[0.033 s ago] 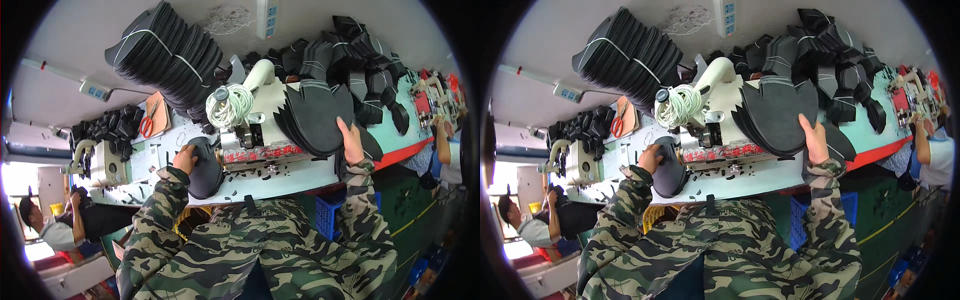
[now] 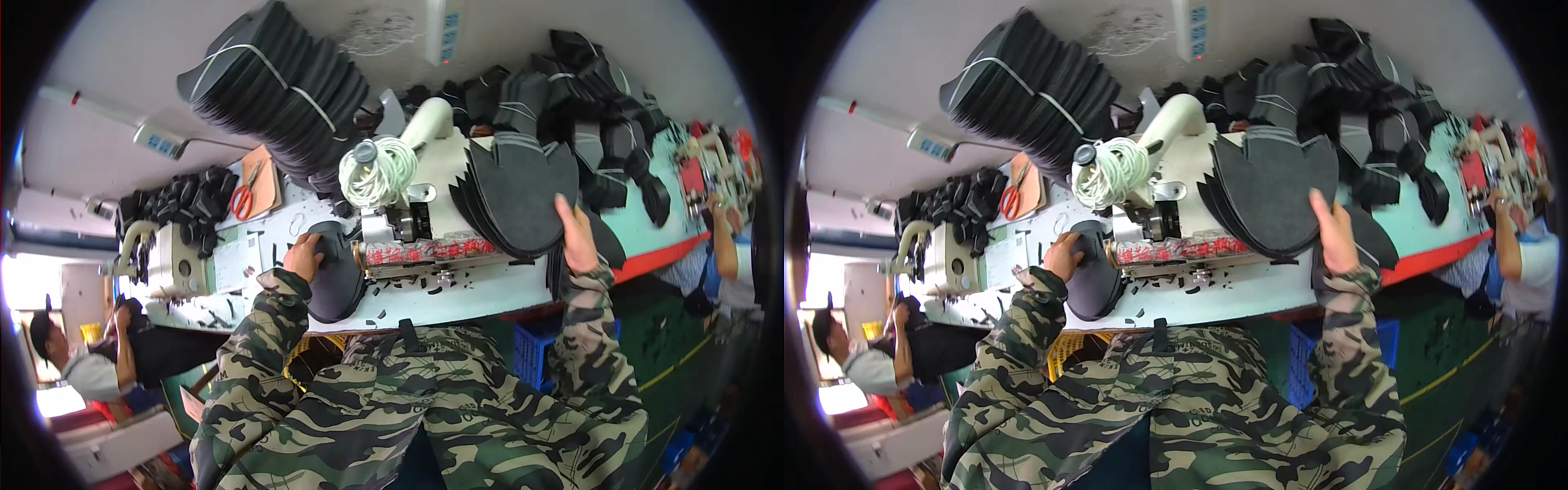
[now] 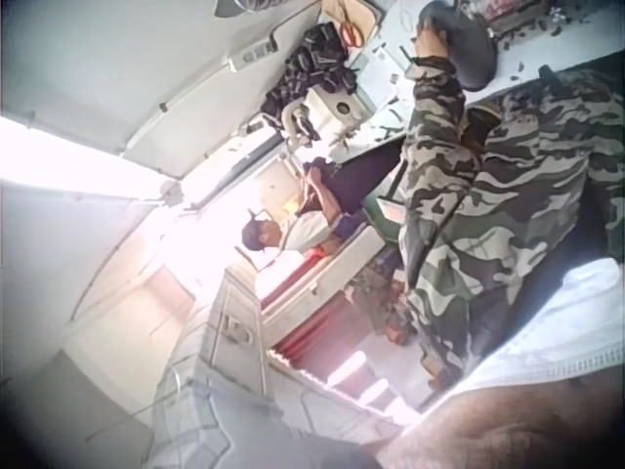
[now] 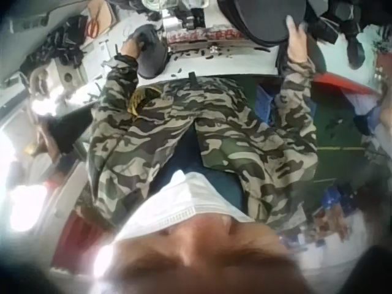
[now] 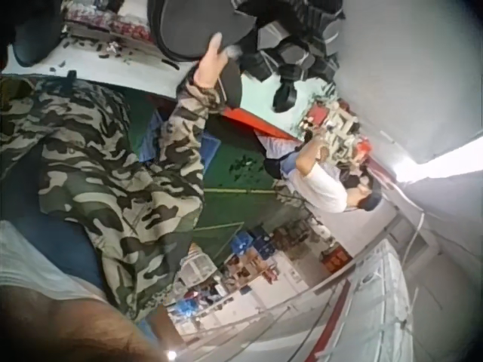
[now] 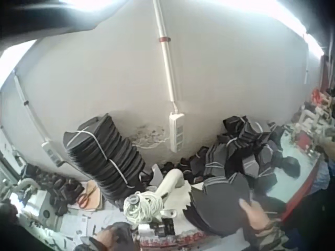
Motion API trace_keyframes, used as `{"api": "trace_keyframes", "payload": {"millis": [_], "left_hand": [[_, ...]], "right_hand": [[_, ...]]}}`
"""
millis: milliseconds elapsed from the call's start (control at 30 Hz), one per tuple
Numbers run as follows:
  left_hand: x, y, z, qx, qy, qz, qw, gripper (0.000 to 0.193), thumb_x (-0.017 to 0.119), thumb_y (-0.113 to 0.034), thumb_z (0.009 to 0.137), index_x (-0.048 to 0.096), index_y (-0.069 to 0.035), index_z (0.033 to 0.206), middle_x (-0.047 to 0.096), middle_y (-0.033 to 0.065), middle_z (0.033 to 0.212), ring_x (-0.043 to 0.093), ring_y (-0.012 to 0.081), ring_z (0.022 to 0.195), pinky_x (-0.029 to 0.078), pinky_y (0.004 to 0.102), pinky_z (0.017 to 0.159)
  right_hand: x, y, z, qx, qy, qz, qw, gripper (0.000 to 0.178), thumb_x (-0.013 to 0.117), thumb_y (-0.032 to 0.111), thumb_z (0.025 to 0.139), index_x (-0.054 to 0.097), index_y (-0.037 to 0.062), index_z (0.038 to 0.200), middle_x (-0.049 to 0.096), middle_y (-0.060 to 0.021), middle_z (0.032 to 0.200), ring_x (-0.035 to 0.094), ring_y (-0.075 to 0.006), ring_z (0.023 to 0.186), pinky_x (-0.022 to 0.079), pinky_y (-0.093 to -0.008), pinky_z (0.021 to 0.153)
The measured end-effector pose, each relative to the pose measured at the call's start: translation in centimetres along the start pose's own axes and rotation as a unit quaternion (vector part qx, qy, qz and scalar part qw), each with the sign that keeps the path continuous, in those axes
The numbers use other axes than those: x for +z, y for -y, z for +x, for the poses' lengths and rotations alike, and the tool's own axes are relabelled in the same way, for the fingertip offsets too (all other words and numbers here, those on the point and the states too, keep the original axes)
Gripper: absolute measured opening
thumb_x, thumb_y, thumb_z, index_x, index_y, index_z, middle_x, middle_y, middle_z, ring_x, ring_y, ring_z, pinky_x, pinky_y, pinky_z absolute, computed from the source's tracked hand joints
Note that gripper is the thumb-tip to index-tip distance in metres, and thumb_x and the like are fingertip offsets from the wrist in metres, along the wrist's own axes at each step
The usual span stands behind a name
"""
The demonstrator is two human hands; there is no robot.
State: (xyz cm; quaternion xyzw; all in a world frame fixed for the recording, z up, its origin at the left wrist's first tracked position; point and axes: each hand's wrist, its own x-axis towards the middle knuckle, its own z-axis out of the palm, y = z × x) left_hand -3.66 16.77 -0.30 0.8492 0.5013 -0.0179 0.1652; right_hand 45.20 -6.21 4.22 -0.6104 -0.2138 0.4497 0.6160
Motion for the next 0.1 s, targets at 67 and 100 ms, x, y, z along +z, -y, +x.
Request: {"api": "trace_keyframes", "payload": {"millis": [67, 100], "left_hand": [[0.4, -0.2, -0.8, -0.033, -0.028, 0.005, 0.999, 0.049, 0.07, -0.012, 0.075, 0.055, -0.01, 0.121, 0.054, 0.016, 0.125, 0.061, 0.0368, 0.1, 0.05, 0.0421, 0.083], [0.6, -0.4, -1.1, -0.051, -0.046, 0.011, 0.998, 0.051, 0.07, -0.012, 0.075, 0.053, -0.01, 0.123, 0.051, 0.0168, 0.128, 0.06, 0.037, 0.102, 0.051, 0.042, 0.084]], "right_hand": [[-3.1, 1.2, 0.7, 0.115, 0.02, 0.143, 0.983, 0.052, 0.047, 0.041, 0.097, 0.049, -0.0019, 0.127, 0.058, -0.0088, 0.122, 0.052, -0.0189, 0.116, 0.039, -0.0314, 0.097], [-4.4, 1.3, 1.5, 0.072, -0.019, 0.07, 0.995, 0.042, 0.049, 0.037, 0.097, 0.058, 0.0011, 0.117, 0.062, -0.0064, 0.109, 0.059, -0.0162, 0.093, 0.045, -0.0287, 0.081]]}}
